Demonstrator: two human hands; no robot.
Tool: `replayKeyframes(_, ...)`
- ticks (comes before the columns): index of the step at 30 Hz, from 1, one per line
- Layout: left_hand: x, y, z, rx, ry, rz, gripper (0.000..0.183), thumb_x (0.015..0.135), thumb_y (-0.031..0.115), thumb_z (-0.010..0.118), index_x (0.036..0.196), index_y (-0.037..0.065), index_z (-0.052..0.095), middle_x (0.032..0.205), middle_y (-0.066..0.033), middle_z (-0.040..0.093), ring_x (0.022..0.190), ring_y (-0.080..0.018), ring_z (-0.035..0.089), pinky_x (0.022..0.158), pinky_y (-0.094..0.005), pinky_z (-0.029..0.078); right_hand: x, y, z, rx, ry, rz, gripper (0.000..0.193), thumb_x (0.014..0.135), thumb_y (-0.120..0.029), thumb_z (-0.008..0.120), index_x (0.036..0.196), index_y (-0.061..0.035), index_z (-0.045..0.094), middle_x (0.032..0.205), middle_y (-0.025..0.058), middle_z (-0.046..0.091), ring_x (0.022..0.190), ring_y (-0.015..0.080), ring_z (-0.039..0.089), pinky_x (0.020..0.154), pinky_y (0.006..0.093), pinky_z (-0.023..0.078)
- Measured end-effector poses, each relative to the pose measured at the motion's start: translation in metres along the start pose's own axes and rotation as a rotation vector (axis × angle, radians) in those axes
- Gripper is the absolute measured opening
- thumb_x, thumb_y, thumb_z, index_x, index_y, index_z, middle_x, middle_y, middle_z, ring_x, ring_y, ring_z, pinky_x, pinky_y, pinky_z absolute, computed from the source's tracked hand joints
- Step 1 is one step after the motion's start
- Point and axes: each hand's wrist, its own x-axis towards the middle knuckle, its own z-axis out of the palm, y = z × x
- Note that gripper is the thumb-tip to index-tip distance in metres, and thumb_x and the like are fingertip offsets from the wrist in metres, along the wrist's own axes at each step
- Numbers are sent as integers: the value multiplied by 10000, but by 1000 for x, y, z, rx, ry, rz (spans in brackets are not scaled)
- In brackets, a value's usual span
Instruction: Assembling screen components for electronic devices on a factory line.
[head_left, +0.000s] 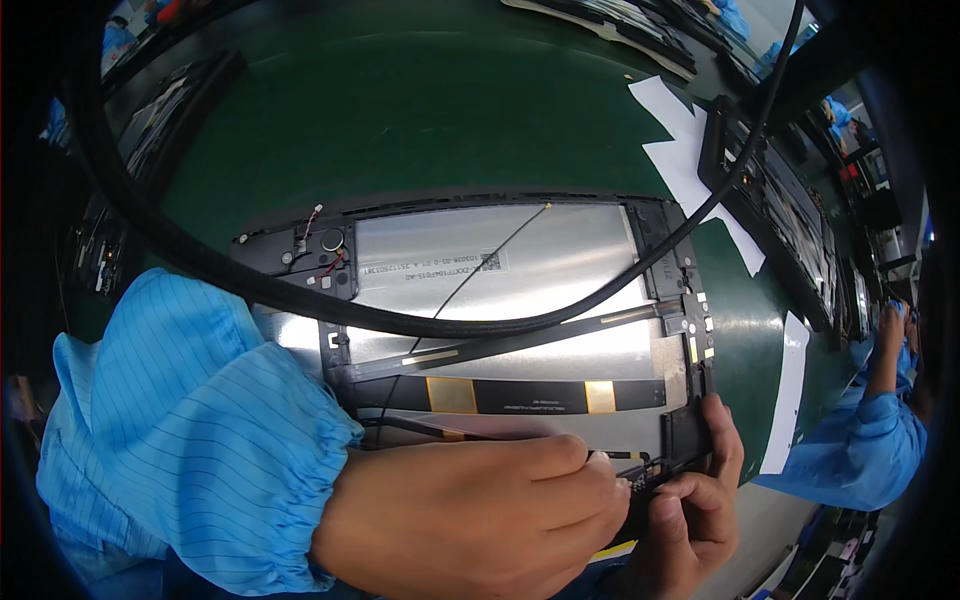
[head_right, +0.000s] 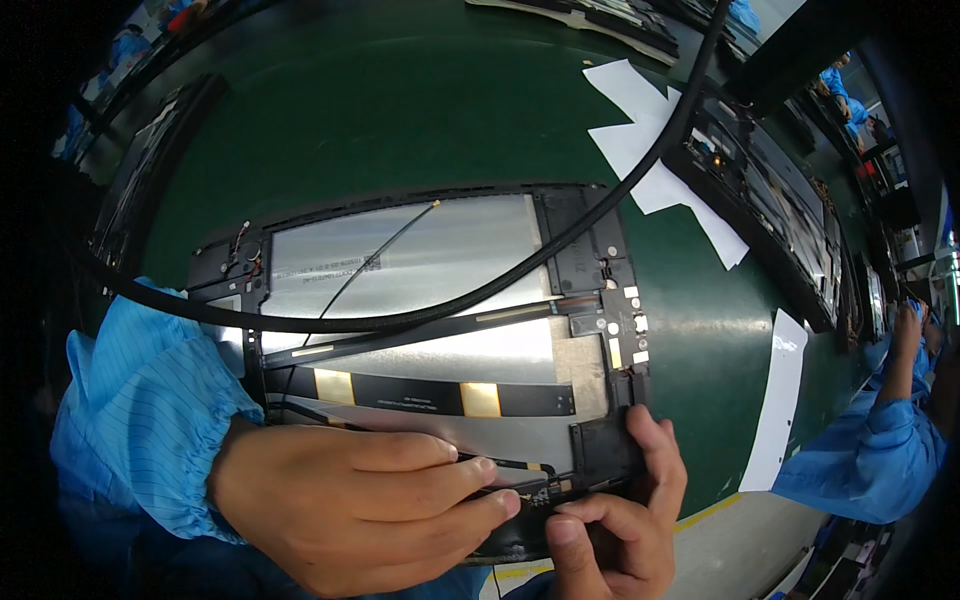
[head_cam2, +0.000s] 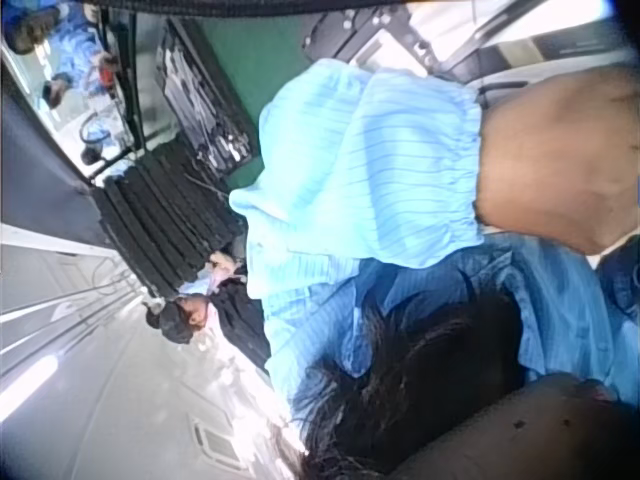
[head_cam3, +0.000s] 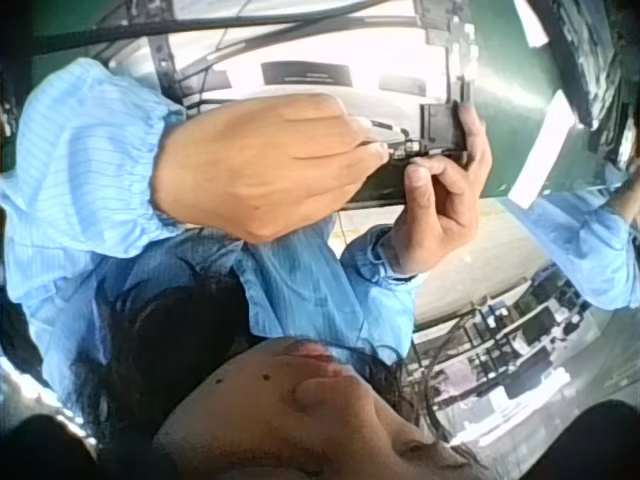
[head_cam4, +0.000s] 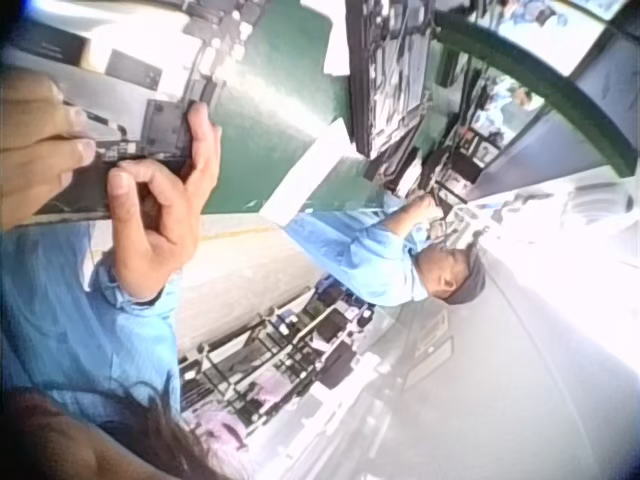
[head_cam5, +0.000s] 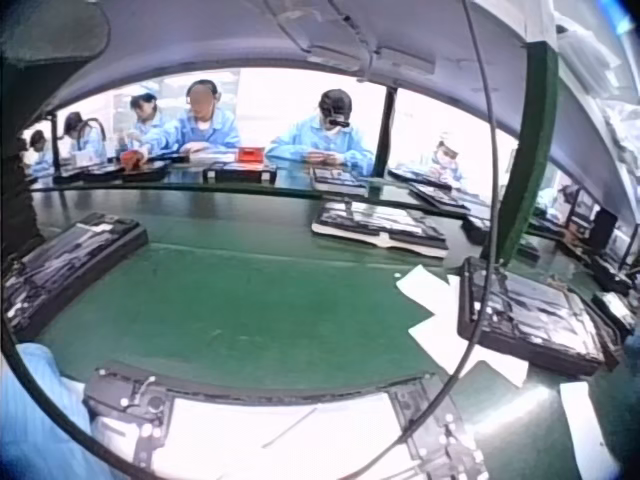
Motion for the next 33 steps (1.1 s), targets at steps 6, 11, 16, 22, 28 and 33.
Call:
replayKeyframes(6, 6, 0, -8, 29, -115, -29, 239, 650, 147, 487, 782, -44, 543, 795, -98, 508, 749, -195, 486, 684, -275, 387, 0, 2, -1, 21, 8, -1, 125, 698, -50, 604, 748, 57, 563, 1165, 288, 414, 1072, 309, 417, 921, 385, 289)
replayKeyframes(11, 10, -2, -11, 59, -222, -36, 157, 684, 138, 476, 695, 13, 571, 739, -56, 496, 737, -167, 481, 674, -248, 377, 1, 1, -2, -20, -3, -3, 110, 692, -41, 605, 746, 48, 568, 1165, 275, 424, 1079, 306, 413, 925, 387, 284)
replayKeyframes(16, 5, 2, 0, 54, -112, -11, 363, 666, 166, 491, 931, -78, 535, 968, -116, 520, 865, -210, 470, 781, -290, 364, 6, -2, -5, -108, -60, -24, 103, 675, -19, 616, 753, 37, 579, 1149, 271, 440, 1083, 312, 414, 938, 391, 266)
replayKeyframes(22, 6, 3, -2, 118, -155, -13, 304, 682, 165, 490, 894, -44, 550, 936, -92, 515, 849, -190, 470, 770, -279, 359, 5, 5, -33, -13, -66, 251, 165, 724, -134, 608, 718, 16, 540, 1232, 240, 330, 1086, 321, 424, 909, 395, 346)
replayKeyframes(28, 8, 1, 2, 94, -143, 3, 334, 676, 174, 499, 914, -54, 551, 990, -100, 518, 877, -200, 464, 800, -291, 352, 4, 6, -20, -8, -55, 45, 117, 644, 6, 631, 745, 27, 575, 1150, 241, 413, 1056, 315, 442, 905, 382, 333)
replayKeyframes(33, 13, -5, -9, 69, -230, -13, 274, 690, 164, 482, 865, -31, 564, 901, -73, 508, 830, -174, 469, 738, -270, 364, 8, 11, -18, -122, -112, -27, 92, 664, -60, 622, 719, -11, 567, 1193, 223, 368, 1085, 326, 412, 903, 391, 339)
